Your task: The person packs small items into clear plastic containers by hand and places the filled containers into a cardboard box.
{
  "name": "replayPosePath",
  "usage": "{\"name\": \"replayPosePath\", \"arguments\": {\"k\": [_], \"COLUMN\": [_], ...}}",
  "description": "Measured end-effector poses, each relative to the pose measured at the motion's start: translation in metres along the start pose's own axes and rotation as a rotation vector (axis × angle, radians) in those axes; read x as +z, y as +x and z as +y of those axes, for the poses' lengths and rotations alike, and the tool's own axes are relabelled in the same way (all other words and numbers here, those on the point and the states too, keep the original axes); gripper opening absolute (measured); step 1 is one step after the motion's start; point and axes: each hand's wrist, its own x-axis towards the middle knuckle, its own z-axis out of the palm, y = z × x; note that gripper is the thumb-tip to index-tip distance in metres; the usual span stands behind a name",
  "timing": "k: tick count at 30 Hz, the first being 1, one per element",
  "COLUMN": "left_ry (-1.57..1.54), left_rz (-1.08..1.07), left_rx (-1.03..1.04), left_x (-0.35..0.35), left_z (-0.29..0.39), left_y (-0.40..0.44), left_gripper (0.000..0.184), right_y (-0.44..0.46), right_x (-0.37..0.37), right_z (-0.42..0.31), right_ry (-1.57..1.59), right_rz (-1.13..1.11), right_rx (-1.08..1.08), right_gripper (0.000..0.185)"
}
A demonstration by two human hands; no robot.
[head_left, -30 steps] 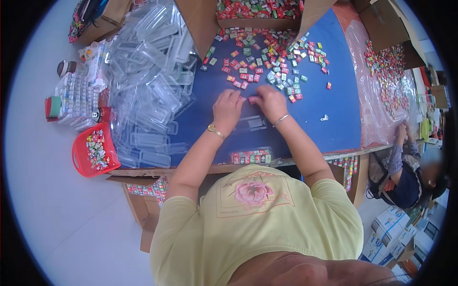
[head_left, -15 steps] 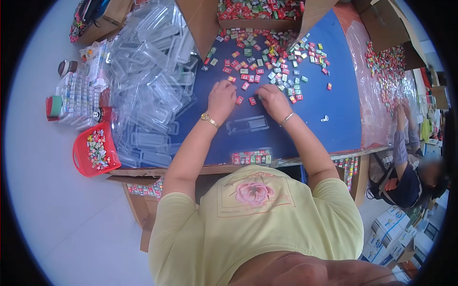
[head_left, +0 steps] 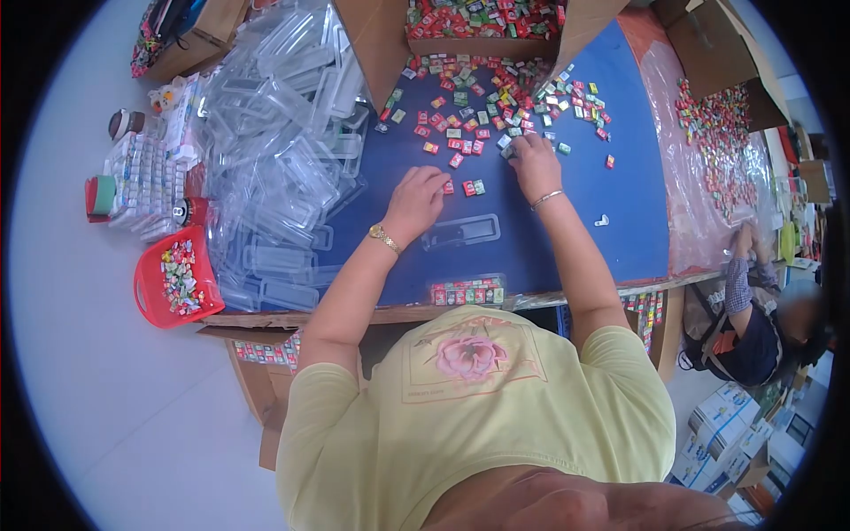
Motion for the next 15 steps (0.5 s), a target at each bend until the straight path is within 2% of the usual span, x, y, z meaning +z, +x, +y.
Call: {"name": "replayPosePath", "arguments": {"k": [6,8,11,12,13,15], "left_ry": [0.019,0.032,0.056,0.068,0.070,0.080], "left_rz": [-0.018,-0.011,0.008,0.020,0.020,0.060], "left_rx": [-0.008,0.001,0.008,0.000,0.001,-0.034], "left_x": [0.005,0.006,0.005,0.003,0.002,-0.003], "left_z": [-0.003,-0.002,0.000,0.000,0.000,-0.002], "left_y": [-0.003,-0.004,-0.006,-0.008,-0.010,-0.013], "left_gripper": [0.027,0.027,0.027,0.025,0.025,0.017], "right_y": [-0.009,-0.011,-0.014,-0.017,-0.018,-0.025], "right_x": [0.009,0.002,0.004,0.020,0.020,0.018], "right_z": [0.002,-0.018,-0.052,-0.057,-0.066,-0.083], "right_ry": [0.130,0.394,0.552,0.608,0.609,0.332], "right_rz": [-0.041,0.014,-0.148,-0.118,-0.116,-0.208], "right_rx": [-0.070,-0.095,-0.163,-0.243,-0.244,-0.262], "right_gripper": [0.022,0.021,0.021,0.019,0.019,0.015]}}
